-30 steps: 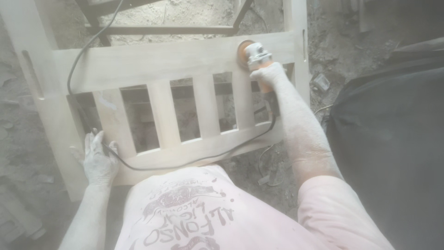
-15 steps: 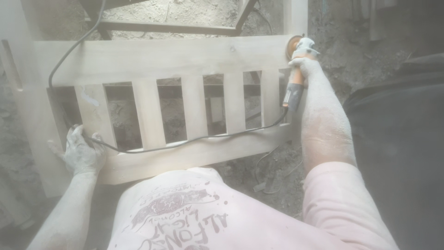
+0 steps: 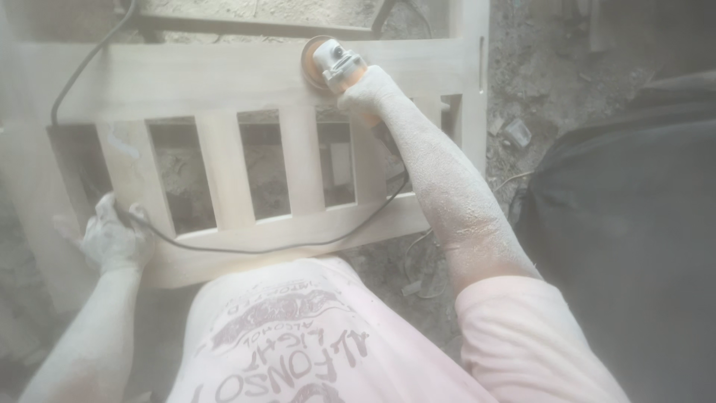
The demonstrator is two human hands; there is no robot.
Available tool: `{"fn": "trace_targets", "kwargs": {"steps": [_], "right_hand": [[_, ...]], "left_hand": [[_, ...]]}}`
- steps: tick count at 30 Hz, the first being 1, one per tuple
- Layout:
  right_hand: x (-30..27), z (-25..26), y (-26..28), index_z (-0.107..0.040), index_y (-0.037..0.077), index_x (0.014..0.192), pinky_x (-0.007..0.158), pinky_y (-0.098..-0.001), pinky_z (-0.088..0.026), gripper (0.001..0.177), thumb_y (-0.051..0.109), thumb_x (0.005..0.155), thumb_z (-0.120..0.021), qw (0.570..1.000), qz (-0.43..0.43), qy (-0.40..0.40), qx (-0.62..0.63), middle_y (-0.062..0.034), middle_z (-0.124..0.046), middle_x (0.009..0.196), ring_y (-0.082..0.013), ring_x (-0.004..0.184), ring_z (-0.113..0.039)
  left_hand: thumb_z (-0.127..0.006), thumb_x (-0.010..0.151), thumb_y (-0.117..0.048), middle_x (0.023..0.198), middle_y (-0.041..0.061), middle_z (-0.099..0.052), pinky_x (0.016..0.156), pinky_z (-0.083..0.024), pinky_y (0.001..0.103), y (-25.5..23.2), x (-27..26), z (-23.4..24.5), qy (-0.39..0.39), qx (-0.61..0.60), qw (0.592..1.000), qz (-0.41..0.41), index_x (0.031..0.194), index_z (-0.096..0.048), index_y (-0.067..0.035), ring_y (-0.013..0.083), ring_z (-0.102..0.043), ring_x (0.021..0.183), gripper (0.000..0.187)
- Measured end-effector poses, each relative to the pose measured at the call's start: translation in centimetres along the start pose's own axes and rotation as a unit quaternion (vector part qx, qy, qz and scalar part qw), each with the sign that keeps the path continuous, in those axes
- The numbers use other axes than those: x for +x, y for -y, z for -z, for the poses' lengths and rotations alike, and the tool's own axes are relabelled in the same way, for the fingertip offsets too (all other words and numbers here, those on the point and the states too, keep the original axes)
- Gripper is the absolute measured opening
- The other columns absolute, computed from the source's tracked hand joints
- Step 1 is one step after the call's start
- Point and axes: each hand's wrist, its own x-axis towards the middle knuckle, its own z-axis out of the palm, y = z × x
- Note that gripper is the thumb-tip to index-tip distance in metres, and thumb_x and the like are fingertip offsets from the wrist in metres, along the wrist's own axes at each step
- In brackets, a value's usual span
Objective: The person uses an angle grinder to sand the surface of a white wooden frame with rectangular cutouts. They move the tool across the frame's surface and edges, generating dust.
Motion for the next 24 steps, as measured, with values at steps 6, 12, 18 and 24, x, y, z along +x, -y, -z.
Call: {"fn": "trace_targets", "kwargs": {"steps": [6,12,18,24], "right_hand": [[-0.2,4.5,-5.8,-0.059,0.014,0.133,0.092,-0.0323,-0.059,0.044,0.02,0.09,-0.065,0.991,-0.113,0.031,0.064,-0.0117,-0.065,0.126,-0.0222,0.113,-0.066],[0.0,6.5,-16.2,-0.052,0.014,0.137,0.089,-0.0391,-0.059,0.057,0.008,0.084,-0.071,0.902,-0.124,-0.085,0.406,-0.0101,-0.064,0.123,-0.0233,0.106,-0.068],[-0.7,3.8,-21.9,-0.059,0.012,0.13,0.08,-0.0417,-0.062,0.057,-0.002,0.075,-0.071,0.828,-0.122,-0.116,0.535,-0.0075,-0.065,0.111,-0.0224,0.091,-0.07],[-3.5,-0.9,-15.9,-0.064,0.012,0.125,0.086,-0.0381,-0.057,0.054,0.008,0.074,-0.081,0.912,-0.117,-0.104,0.379,-0.0065,-0.069,0.115,-0.0205,0.098,-0.069]], "left_hand": [[-0.055,0.111,-0.041,0.106,0.012,-0.074,0.136,0.001,0.057,0.6,-0.2,-1.0,0.017,-0.02,0.999,0.02,0.132,-0.059,-0.012,0.0308,-0.069,0.11,0.035],[-0.055,0.109,-0.043,0.127,0.01,-0.07,0.132,0.007,0.058,-0.1,0.6,-0.5,-0.001,-0.016,1.0,-0.002,0.131,-0.058,-0.011,0.0273,-0.063,0.126,0.039],[-0.051,0.113,-0.044,0.128,0.01,-0.07,0.135,0.01,0.059,-0.9,0.3,0.5,0.033,0.011,0.999,0.009,0.136,-0.056,-0.007,0.025,-0.064,0.125,0.044],[-0.049,0.115,-0.05,0.127,0.009,-0.071,0.131,0.01,0.061,-0.9,1.0,0.9,0.049,0.03,0.998,0.004,0.138,-0.056,-0.007,0.0253,-0.065,0.121,0.05]]}}
